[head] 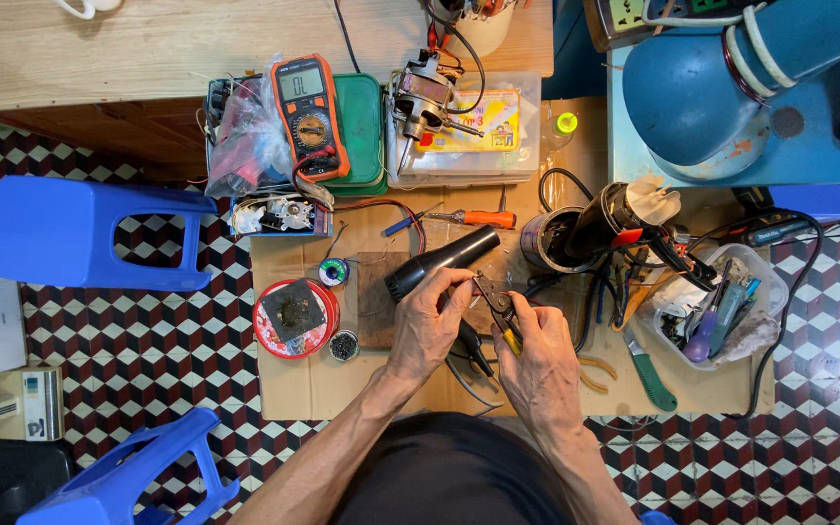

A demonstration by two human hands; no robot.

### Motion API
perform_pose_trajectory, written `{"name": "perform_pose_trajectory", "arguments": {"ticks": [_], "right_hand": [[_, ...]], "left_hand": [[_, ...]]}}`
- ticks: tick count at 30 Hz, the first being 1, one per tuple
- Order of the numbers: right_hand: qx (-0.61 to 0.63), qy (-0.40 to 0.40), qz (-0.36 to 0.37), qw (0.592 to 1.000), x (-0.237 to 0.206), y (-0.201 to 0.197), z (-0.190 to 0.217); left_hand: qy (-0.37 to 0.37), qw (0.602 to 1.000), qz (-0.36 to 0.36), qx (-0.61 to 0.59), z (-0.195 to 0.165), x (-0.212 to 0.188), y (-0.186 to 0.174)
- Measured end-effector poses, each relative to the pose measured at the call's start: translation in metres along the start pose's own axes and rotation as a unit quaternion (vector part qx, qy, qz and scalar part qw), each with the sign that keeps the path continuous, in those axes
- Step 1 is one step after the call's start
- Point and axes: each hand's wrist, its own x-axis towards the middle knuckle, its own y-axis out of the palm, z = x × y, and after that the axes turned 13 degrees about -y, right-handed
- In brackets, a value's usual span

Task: The person repairs an electrical cord by stripping insulation, twisting exposed wires, and crimping a connector. They use pliers and a wire stripper to prepare the wires and secure the connection.

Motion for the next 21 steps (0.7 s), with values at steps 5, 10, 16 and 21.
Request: {"name": "perform_pose_trajectory", "arguments": {"ticks": [5,10,16,21], "right_hand": [[-0.004,0.005,0.004,1.000,-0.0020,0.0000,-0.0020],[0.009,0.004,0.002,1.000,-0.0038,-0.0006,-0.0035],[0.013,-0.005,0.005,1.000,-0.0036,-0.0017,-0.0026],[0.044,-0.002,-0.001,0.999,-0.0023,-0.0038,0.0008]], "left_hand": [[0.028,1.000,-0.001,0.010,-0.0020,-0.0016,0.0006],[0.032,0.999,-0.020,0.028,-0.0053,-0.0029,0.0019],[0.025,0.999,-0.027,0.032,-0.0071,-0.0027,0.0029],[0.027,0.999,-0.030,0.016,-0.0066,-0.0041,0.0028]]}}
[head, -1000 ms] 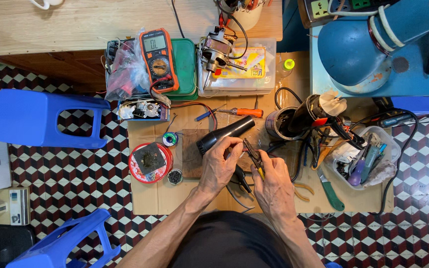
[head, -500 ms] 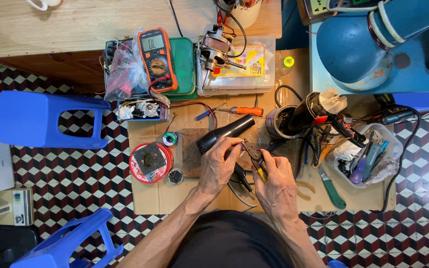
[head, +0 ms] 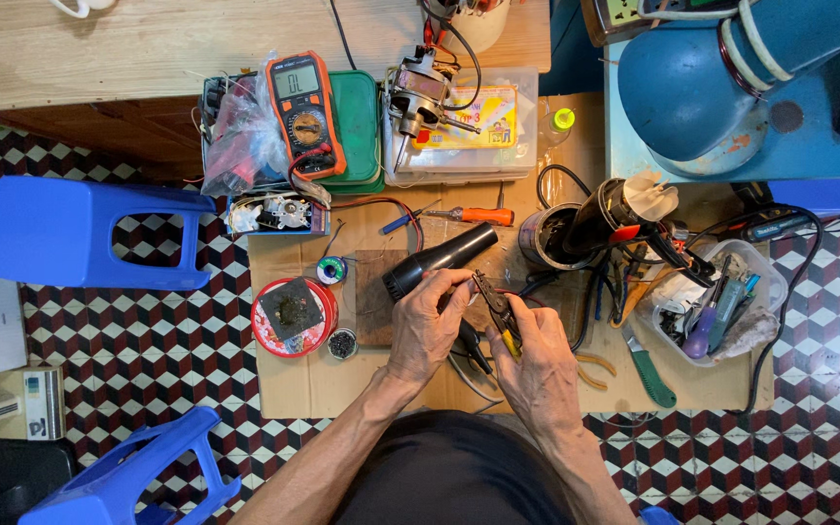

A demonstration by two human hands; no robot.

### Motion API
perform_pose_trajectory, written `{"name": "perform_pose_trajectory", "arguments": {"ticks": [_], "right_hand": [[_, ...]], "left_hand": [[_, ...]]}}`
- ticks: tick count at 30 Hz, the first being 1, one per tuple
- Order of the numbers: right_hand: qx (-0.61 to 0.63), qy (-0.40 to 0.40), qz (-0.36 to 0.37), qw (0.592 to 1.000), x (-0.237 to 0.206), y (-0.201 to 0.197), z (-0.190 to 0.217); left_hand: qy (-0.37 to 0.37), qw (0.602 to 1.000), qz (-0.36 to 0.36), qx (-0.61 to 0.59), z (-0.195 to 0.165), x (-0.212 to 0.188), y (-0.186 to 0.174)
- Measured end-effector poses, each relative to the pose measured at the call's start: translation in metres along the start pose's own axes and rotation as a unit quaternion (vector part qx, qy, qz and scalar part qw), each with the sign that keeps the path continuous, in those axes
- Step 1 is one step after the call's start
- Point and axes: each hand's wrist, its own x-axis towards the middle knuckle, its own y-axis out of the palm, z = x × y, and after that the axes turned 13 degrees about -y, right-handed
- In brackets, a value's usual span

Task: The person repairs an electrical cord by stripping insulation, twisting exposed wires, and crimping a connector. They use pliers and a wire stripper to prepare the wires and secure the connection.

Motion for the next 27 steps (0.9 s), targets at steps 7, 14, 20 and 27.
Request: {"name": "perform_pose_trajectory", "arguments": {"ticks": [7,14,20,27], "right_hand": [[0.005,0.015,-0.024,1.000,0.0032,-0.0001,0.0049],[0.008,0.006,-0.015,1.000,0.0024,-0.0001,0.0019],[-0.006,0.001,-0.028,1.000,0.0014,0.0026,0.0007],[-0.040,-0.007,-0.031,0.999,0.0014,0.0040,-0.0024]], "left_hand": [[0.009,1.000,0.001,0.009,-0.0016,0.0014,0.0013],[0.016,1.000,0.009,-0.005,-0.0040,0.0021,0.0000],[0.022,1.000,0.001,0.004,-0.0068,-0.0002,0.0001],[0.037,0.999,-0.001,0.002,-0.0084,-0.0030,0.0031]]}}
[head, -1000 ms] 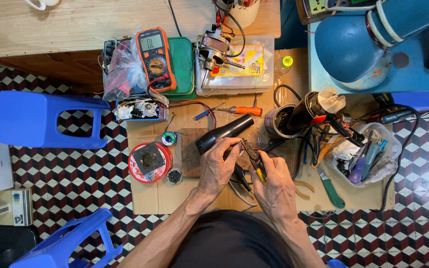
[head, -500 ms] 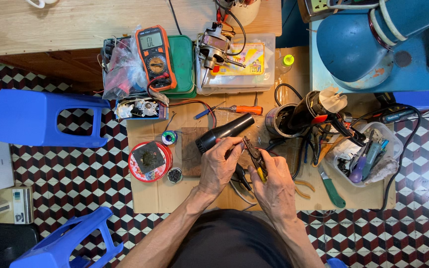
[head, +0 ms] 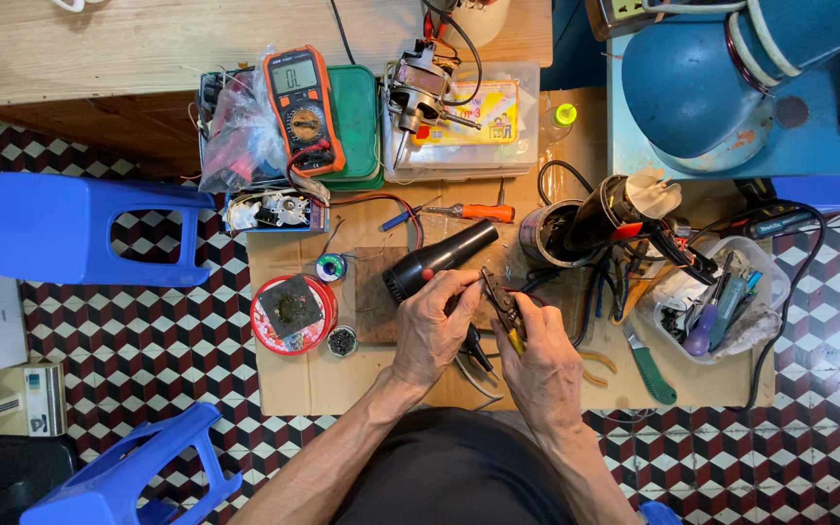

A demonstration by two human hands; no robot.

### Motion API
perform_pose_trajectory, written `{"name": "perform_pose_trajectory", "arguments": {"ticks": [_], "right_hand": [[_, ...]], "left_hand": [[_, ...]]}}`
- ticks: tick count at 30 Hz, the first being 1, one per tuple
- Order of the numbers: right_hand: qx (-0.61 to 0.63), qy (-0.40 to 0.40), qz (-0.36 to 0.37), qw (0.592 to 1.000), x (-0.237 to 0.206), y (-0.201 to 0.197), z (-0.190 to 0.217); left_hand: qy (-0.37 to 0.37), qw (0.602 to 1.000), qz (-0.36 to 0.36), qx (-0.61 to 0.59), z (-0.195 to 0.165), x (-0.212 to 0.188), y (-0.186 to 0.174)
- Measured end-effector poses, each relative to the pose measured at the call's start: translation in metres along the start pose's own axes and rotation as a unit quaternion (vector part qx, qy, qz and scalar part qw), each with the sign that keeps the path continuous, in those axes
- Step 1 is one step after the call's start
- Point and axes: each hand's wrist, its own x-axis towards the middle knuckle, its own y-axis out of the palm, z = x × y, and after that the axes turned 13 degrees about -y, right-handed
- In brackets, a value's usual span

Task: The person repairs an electrical cord by stripping insulation, twisting exposed wires, and crimping a connector. They use pliers and a wire stripper to prepare the wires and secure the connection.

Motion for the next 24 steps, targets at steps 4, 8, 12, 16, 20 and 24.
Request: {"name": "perform_pose_trajectory", "arguments": {"ticks": [4,8,12,16,20,24], "right_hand": [[-0.013,0.011,-0.004,1.000,-0.002,-0.003,-0.003],[0.008,0.003,-0.019,1.000,-0.003,-0.005,-0.006],[0.012,-0.004,-0.026,1.000,-0.005,-0.005,-0.010],[0.016,-0.008,-0.043,0.999,-0.011,-0.004,-0.015],[0.023,-0.013,-0.038,0.999,-0.012,-0.003,-0.022],[0.007,-0.011,-0.042,0.999,-0.012,-0.003,-0.024]], "left_hand": [[0.024,1.000,0.004,-0.004,0.000,-0.002,0.001],[0.036,0.999,-0.008,0.000,-0.001,-0.003,0.004],[0.027,0.999,0.001,-0.021,-0.002,-0.005,0.006],[0.039,0.998,0.007,-0.046,-0.003,-0.008,0.006],[0.072,0.997,-0.007,-0.041,-0.005,-0.010,0.008],[-0.007,1.000,0.010,-0.026,-0.007,-0.008,0.011]]}}
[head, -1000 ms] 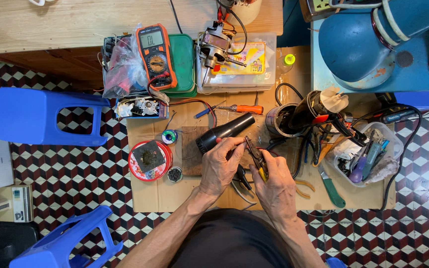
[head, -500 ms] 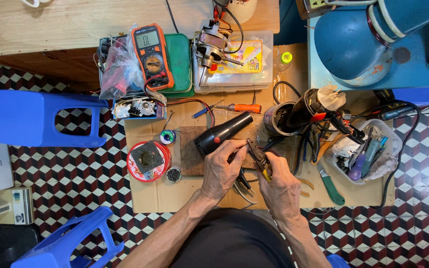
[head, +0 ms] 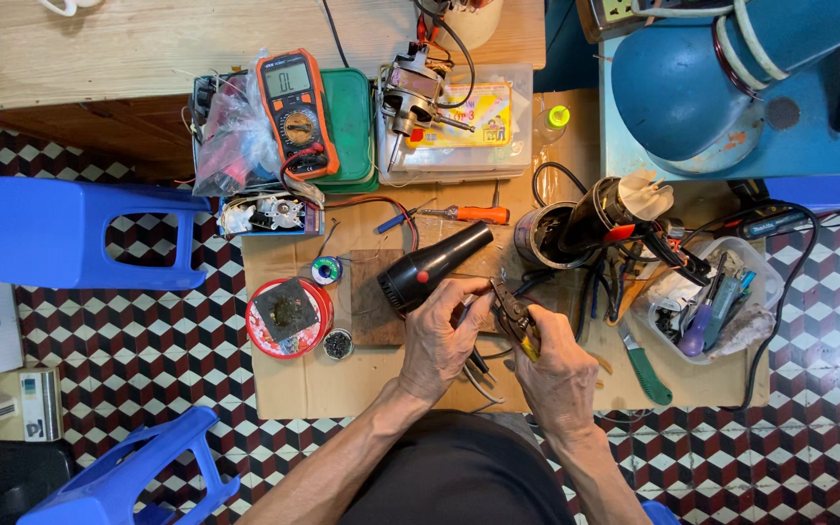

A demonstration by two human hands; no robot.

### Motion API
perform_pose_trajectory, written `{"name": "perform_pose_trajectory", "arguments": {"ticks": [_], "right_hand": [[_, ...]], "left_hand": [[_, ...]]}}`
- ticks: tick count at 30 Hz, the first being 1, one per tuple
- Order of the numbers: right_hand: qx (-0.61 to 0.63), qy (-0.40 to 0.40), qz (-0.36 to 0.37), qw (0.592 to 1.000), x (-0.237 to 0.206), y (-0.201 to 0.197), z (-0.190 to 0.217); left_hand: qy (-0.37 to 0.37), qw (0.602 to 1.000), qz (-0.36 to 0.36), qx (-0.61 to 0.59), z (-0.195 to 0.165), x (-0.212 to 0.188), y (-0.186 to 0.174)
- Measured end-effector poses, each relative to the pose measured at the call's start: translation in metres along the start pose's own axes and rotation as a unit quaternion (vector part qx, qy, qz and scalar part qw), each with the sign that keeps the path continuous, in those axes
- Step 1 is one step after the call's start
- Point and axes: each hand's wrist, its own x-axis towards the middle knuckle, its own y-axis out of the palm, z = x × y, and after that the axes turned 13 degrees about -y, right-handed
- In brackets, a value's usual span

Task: The person repairs an electrical cord by stripping insulation, twisting exposed wires, and crimping a connector. They use pliers and a wire stripper to prepare the wires and secure the connection.

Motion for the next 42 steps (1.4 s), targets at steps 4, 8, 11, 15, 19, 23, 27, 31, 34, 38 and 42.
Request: {"name": "perform_pose_trajectory", "arguments": {"ticks": [4,8,11,15,19,23,27,31,34,38,42], "right_hand": [[-0.022,-0.002,-0.003,1.000,0.001,-0.005,0.002],[-0.021,0.015,0.026,0.999,0.003,-0.012,0.002],[-0.011,0.010,0.027,1.000,0.004,-0.015,0.001],[-0.023,0.005,0.050,0.998,0.001,-0.016,-0.005],[-0.021,0.014,0.079,0.997,-0.004,-0.017,-0.013],[0.079,0.056,0.075,0.992,-0.009,-0.017,-0.013],[0.248,0.233,0.099,0.935,-0.014,-0.014,-0.006],[0.359,0.265,0.086,0.891,-0.016,-0.010,-0.002],[0.394,0.334,0.078,0.853,-0.021,-0.004,0.002],[0.461,0.393,0.065,0.793,-0.026,0.002,0.002],[0.454,0.386,0.065,0.801,-0.027,0.003,0.002]], "left_hand": [[-0.005,1.000,0.009,0.002,0.000,0.002,-0.001],[0.023,1.000,0.017,-0.004,0.001,0.007,-0.003],[-0.037,0.997,0.063,0.022,0.001,0.010,-0.005],[-0.069,0.990,0.124,0.020,0.004,0.014,-0.010],[-0.115,0.971,0.207,-0.022,0.009,0.020,-0.014],[-0.163,0.952,0.249,-0.065,0.019,0.022,-0.013],[-0.211,0.912,0.301,-0.183,0.031,0.023,-0.009],[-0.274,0.866,0.330,-0.258,0.040,0.020,-0.006],[-0.290,0.837,0.339,-0.316,0.042,0.016,-0.005],[-0.302,0.820,0.341,-0.346,0.042,0.013,-0.004],[-0.306,0.827,0.341,-0.327,0.038,0.014,-0.007]]}}
